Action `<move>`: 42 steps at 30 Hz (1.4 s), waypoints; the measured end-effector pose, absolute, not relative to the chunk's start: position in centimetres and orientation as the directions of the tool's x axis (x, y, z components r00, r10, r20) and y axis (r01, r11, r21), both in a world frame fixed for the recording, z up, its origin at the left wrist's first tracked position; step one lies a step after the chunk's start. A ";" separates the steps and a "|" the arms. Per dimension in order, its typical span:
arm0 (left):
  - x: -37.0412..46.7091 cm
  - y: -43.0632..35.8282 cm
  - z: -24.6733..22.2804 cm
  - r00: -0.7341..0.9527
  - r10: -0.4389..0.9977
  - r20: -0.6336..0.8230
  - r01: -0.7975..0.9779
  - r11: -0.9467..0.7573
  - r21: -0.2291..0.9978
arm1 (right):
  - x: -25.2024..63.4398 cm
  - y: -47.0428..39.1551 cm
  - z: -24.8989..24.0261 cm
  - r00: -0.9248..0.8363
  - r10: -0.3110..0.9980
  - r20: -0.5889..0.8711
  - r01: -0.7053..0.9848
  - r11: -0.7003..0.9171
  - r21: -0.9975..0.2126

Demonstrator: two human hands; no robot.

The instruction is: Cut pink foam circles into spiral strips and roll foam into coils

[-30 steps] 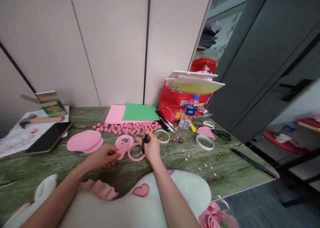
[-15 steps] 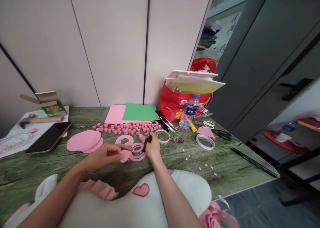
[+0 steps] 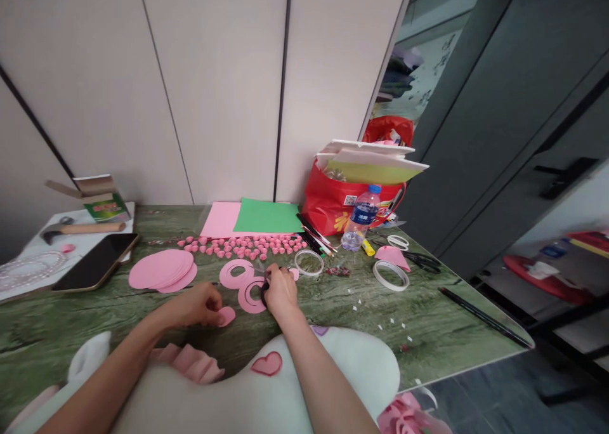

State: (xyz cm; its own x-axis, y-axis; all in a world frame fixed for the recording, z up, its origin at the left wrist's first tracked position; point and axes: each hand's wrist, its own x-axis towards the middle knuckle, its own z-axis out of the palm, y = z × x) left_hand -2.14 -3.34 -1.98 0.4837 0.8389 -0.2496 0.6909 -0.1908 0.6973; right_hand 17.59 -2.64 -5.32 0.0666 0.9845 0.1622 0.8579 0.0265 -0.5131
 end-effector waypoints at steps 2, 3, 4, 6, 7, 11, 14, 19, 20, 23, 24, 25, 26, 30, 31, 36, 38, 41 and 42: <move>-1.9 -3.3 -1.9 0.445 0.869 -0.218 0.656 -0.150 0.739 | 17.5 -2.7 -5.3 0.056 0.986 0.159 0.865 0.031 -0.501; -1.7 -3.3 -1.8 0.421 0.887 -0.192 0.606 -0.117 0.787 | 17.4 -2.7 -5.3 0.050 0.987 0.156 0.867 0.035 -0.497; -1.4 -3.3 -1.6 0.397 0.901 -0.176 0.529 -0.068 0.846 | 17.4 -2.7 -5.2 0.041 0.988 0.151 0.868 0.039 -0.495; -0.9 -3.3 -1.3 0.376 0.906 -0.193 0.341 0.058 0.938 | 17.3 -2.7 -5.2 0.025 0.990 0.142 0.870 0.049 -0.491; -0.7 -3.4 -1.2 0.381 0.897 -0.226 0.249 0.135 0.959 | 17.3 -2.8 -5.2 0.018 0.990 0.139 0.871 0.053 -0.489; -0.1 -3.2 -1.1 0.414 0.826 -0.382 -0.040 0.436 0.899 | 17.0 -2.8 -5.3 0.004 0.991 0.132 0.870 0.062 -0.489; 0.2 -2.9 -1.7 0.387 0.816 -0.429 -0.103 0.501 0.859 | 16.8 -2.8 -5.3 0.019 0.991 0.131 0.863 0.050 -0.503; 0.6 -2.7 -2.9 0.310 0.927 -0.212 0.251 0.136 0.958 | 16.7 -2.8 -5.3 0.055 0.990 0.133 0.833 0.028 -0.552; 0.7 -2.7 -2.9 0.306 0.940 -0.152 0.319 0.049 0.946 | 16.7 -2.8 -5.2 0.057 0.989 0.133 0.826 0.028 -0.563; 0.7 -2.9 -2.2 0.324 0.945 -0.049 0.363 -0.076 0.929 | 16.7 -3.1 -4.8 0.063 0.987 0.146 0.804 0.036 -0.593; 0.6 -2.9 -1.8 0.324 0.946 -0.020 0.347 -0.099 0.933 | 16.8 -3.2 -4.7 0.070 0.983 0.171 0.787 0.051 -0.615; 0.4 -2.9 -1.3 0.308 0.951 0.015 0.330 -0.122 0.936 | 16.8 -3.2 -4.6 0.079 0.974 0.212 0.760 0.079 -0.645; 0.1 -2.8 -1.0 0.278 0.959 0.051 0.317 -0.142 0.938 | 16.8 -3.2 -4.4 0.094 0.960 0.265 0.723 0.117 -0.681; -1.1 -2.2 -0.8 0.138 0.985 0.100 0.332 -0.141 0.933 | 16.8 -3.1 -4.3 0.148 0.904 0.401 0.538 0.267 -0.800; -1.4 -2.0 -1.0 0.113 0.989 0.094 0.358 -0.129 0.925 | 16.8 -3.0 -4.4 0.145 0.907 0.395 0.504 0.276 -0.819; -2.2 -1.1 -2.0 0.058 0.992 0.112 0.441 -0.126 0.888 | 16.4 -2.8 -4.6 0.060 0.954 0.292 0.227 0.272 -0.935; -2.2 -1.1 -2.0 0.029 0.977 0.210 0.475 -0.198 0.857 | 16.2 -2.9 -4.5 -0.016 0.981 0.195 0.010 0.195 -0.981; -1.5 -1.4 -1.8 0.149 0.961 0.234 0.502 -0.277 0.819 | 15.8 -3.1 -4.1 -0.107 0.989 0.099 -0.183 0.078 -0.980; -1.1 -1.6 -1.8 0.224 0.958 0.177 0.500 -0.269 0.823 | 15.7 -3.1 -4.0 -0.124 0.988 0.090 -0.190 0.066 -0.980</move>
